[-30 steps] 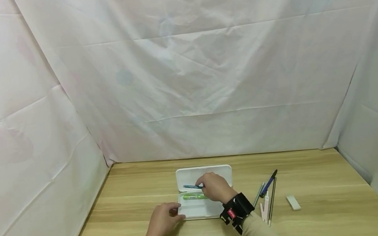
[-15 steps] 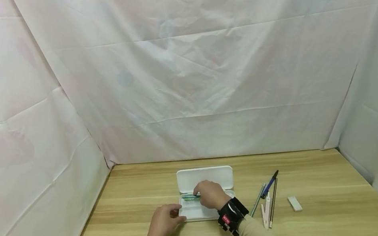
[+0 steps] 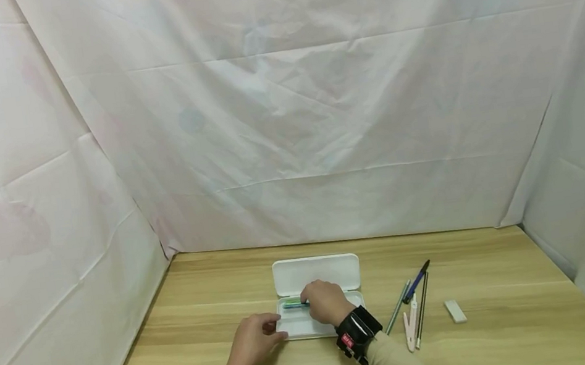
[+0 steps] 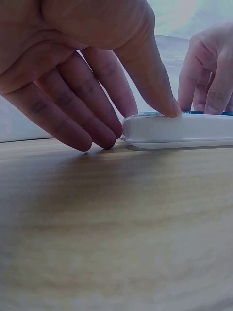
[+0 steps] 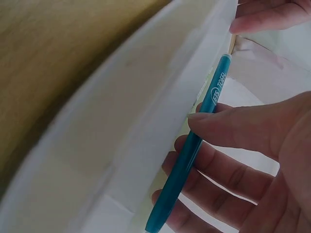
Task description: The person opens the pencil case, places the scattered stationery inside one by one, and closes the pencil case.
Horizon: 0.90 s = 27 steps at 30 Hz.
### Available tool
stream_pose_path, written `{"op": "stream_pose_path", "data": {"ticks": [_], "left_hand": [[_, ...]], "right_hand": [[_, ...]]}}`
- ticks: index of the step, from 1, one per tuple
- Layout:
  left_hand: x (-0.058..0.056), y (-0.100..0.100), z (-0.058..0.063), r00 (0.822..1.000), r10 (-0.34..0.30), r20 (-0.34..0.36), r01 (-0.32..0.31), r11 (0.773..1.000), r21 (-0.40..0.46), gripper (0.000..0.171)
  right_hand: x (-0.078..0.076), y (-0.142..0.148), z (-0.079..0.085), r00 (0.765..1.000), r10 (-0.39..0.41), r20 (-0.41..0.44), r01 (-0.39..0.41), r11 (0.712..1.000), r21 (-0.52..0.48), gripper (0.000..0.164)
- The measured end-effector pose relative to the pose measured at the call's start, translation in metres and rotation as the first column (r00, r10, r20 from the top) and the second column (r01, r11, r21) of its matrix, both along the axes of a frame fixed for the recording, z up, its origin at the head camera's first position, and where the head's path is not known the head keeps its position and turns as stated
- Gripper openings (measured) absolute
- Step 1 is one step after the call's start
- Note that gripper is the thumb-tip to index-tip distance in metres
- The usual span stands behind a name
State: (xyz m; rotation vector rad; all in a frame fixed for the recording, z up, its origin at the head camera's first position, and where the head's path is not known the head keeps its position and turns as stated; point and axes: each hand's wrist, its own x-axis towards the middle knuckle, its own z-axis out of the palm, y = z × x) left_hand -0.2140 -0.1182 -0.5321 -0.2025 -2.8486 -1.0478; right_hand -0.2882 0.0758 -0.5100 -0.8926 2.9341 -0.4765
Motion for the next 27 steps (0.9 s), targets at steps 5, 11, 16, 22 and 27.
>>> {"op": "stream_pose_path", "data": {"ticks": [5,11,16,22,27], "left_hand": [[-0.0003,0.0000,0.0002,1.000,-0.001,0.001,0.001,1.000,0.006,0.034],[0.0003,0.0001,0.0015,1.000,-0.008,0.002,0.008,1.000,0.017,0.035],[0.0003,-0.0002,0.0028,1.000,-0.014,0.007,0.014,1.000,0.015,0.036],[0.0002,-0.0001,0.0030,1.000,-0.013,-0.005,0.013,1.000,0.015,0.035],[0.0004,-0.0003,0.0025,1.000,-0.014,-0.013,0.014,1.000,0.017,0.034]], "right_hand": [[0.0000,-0.0010,-0.0005,1.000,-0.011,0.013,0.011,1.000,0.015,0.030],[-0.0003,-0.0016,-0.0023,1.000,-0.017,0.001,0.017,1.000,0.018,0.030],[-0.0004,-0.0010,-0.0026,1.000,-0.011,-0.013,0.011,1.000,0.011,0.029],[-0.0010,-0.0005,-0.0052,0.999,-0.009,-0.034,0.010,1.000,0.016,0.028],[-0.0001,-0.0007,-0.0058,0.999,-0.005,-0.054,0.006,1.000,0.008,0.024]]}}
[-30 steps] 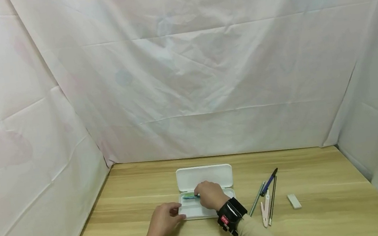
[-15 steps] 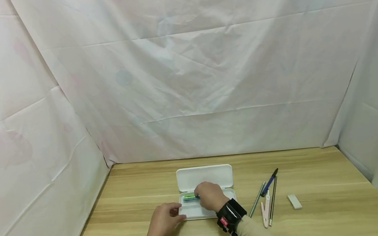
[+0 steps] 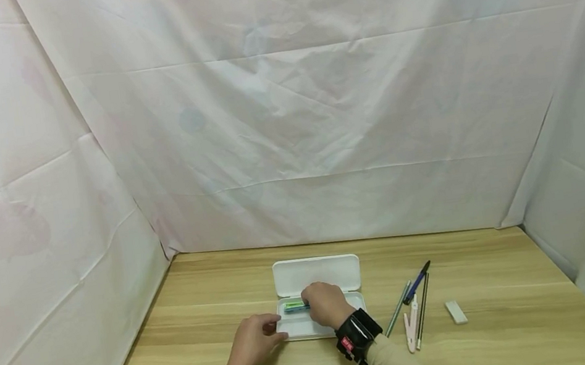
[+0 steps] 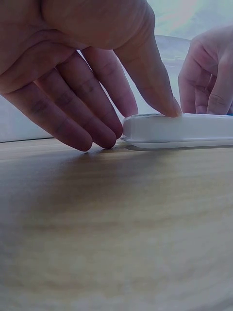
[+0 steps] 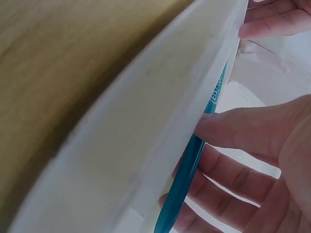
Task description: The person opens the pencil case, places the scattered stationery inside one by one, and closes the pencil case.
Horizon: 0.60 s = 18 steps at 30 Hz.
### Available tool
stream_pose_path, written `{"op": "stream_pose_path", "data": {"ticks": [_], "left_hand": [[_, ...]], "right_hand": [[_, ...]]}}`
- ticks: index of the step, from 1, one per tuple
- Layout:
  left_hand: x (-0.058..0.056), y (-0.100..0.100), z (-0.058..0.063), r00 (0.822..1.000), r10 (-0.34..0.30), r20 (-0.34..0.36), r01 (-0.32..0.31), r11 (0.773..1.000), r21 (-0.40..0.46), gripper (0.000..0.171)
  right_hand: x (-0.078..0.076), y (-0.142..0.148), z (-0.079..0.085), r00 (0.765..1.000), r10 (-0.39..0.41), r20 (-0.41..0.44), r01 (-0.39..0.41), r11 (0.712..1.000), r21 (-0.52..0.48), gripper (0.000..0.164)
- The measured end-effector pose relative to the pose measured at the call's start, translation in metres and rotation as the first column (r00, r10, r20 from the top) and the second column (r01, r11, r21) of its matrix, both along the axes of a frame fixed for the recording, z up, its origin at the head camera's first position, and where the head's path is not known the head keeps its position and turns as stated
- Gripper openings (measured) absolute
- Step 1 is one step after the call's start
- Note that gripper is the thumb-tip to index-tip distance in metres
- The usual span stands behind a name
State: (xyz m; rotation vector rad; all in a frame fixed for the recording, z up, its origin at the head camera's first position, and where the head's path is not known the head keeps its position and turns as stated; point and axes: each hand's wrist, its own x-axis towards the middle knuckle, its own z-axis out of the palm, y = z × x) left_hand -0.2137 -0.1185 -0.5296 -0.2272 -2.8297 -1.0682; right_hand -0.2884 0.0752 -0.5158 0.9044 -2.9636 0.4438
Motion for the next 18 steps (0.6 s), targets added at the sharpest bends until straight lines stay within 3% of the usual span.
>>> {"op": "stream_pose_path", "data": {"ticks": [18], "left_hand": [[-0.0005,0.0006,0.0007,1.000,0.007,0.006,-0.007,1.000,-0.001,0.035]], "right_hand": [[-0.0007,-0.0016,0.0005,0.999,-0.029,0.035,0.029,0.999,0.018,0.021]]}}
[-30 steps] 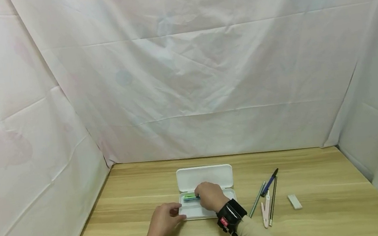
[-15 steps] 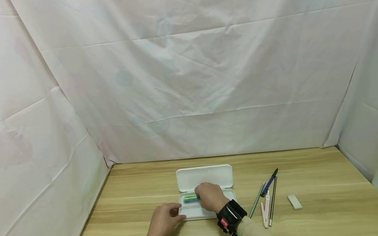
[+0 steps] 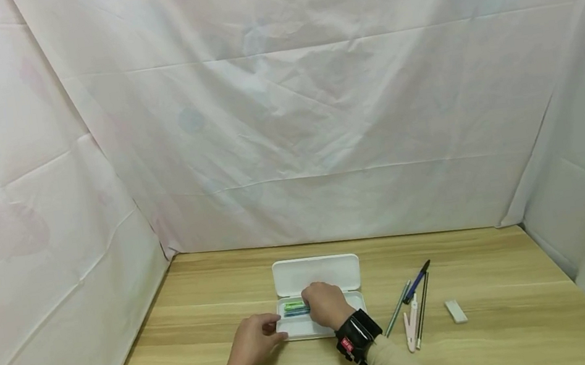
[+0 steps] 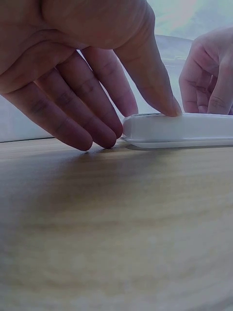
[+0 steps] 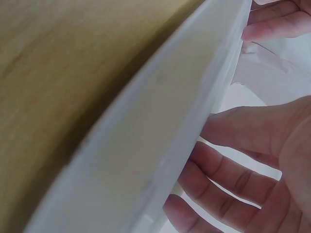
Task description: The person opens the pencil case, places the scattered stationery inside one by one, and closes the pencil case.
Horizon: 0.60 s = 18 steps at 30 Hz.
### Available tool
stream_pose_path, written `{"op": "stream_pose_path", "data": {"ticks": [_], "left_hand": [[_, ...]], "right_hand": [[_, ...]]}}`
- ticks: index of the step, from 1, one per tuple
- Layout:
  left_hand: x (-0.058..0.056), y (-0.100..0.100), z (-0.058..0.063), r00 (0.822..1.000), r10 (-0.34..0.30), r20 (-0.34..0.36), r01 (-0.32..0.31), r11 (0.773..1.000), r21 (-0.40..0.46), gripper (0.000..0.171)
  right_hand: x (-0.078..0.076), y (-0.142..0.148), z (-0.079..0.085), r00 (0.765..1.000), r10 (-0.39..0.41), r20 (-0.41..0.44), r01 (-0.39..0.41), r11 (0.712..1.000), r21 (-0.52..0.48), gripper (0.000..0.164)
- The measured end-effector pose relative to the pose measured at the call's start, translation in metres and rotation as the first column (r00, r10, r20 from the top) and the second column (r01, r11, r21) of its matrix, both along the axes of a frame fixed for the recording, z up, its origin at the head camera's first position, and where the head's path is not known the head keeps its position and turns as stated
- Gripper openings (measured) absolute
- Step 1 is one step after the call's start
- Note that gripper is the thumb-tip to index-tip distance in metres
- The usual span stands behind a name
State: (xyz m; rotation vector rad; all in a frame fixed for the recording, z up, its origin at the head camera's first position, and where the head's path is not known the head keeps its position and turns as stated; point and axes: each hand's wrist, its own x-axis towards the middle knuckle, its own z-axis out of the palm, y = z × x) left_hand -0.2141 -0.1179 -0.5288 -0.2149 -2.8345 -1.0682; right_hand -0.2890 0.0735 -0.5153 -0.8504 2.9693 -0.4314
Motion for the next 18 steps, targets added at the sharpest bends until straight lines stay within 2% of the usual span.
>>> {"op": "stream_pose_path", "data": {"ticks": [10,18], "left_hand": [[0.000,0.001,0.000,1.000,-0.001,0.021,0.001,1.000,0.010,0.033],[0.000,0.000,-0.001,1.000,0.004,-0.009,-0.004,1.000,0.004,0.033]], "right_hand": [[0.002,0.004,0.001,0.999,-0.022,0.037,0.023,1.000,-0.017,0.020],[0.009,0.012,0.012,0.999,-0.023,0.025,0.025,0.998,-0.053,0.016]]}}
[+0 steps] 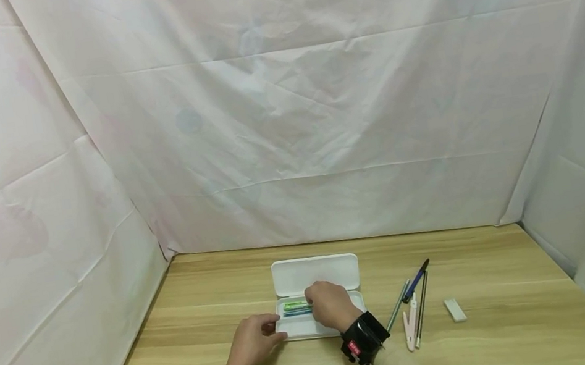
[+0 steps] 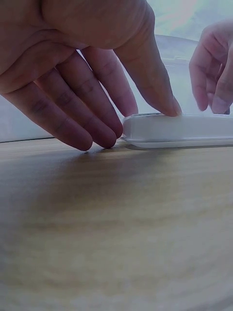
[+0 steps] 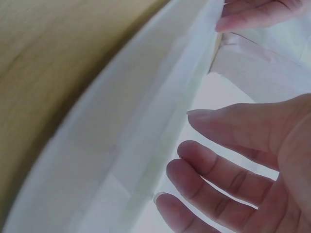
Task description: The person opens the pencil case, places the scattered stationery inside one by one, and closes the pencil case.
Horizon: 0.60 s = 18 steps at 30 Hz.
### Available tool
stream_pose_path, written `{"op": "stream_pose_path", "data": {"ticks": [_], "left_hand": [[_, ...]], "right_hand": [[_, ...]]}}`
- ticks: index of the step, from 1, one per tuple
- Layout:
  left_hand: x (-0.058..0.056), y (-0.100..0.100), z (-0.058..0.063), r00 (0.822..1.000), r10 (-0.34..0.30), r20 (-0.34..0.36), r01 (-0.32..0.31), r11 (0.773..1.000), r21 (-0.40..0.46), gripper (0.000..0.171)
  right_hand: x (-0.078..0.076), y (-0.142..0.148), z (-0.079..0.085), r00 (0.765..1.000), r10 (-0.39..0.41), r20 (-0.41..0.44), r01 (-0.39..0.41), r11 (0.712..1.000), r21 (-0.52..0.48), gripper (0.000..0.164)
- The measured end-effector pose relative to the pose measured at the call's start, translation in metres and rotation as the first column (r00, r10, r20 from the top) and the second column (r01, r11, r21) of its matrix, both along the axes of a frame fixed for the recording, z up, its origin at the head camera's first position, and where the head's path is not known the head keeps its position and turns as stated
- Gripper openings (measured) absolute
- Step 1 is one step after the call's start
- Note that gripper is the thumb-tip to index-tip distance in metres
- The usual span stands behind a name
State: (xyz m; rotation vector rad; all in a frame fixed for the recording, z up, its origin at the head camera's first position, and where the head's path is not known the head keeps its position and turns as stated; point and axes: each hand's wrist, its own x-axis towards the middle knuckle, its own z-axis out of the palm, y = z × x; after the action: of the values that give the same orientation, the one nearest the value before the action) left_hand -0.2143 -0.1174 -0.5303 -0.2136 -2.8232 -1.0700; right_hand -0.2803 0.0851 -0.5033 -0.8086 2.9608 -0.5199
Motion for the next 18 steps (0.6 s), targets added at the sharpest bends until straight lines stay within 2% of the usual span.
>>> {"op": "stream_pose_path", "data": {"ticks": [10,18], "left_hand": [[0.000,-0.002,0.000,1.000,-0.001,0.002,0.001,1.000,0.003,0.034],[0.001,-0.002,0.002,1.000,-0.004,-0.012,0.004,1.000,-0.008,0.034]], "right_hand": [[0.013,0.014,0.010,0.999,-0.031,-0.040,0.028,0.996,-0.081,0.010],[0.019,0.034,0.017,0.989,-0.126,-0.071,0.115,0.983,-0.140,0.012]]}}
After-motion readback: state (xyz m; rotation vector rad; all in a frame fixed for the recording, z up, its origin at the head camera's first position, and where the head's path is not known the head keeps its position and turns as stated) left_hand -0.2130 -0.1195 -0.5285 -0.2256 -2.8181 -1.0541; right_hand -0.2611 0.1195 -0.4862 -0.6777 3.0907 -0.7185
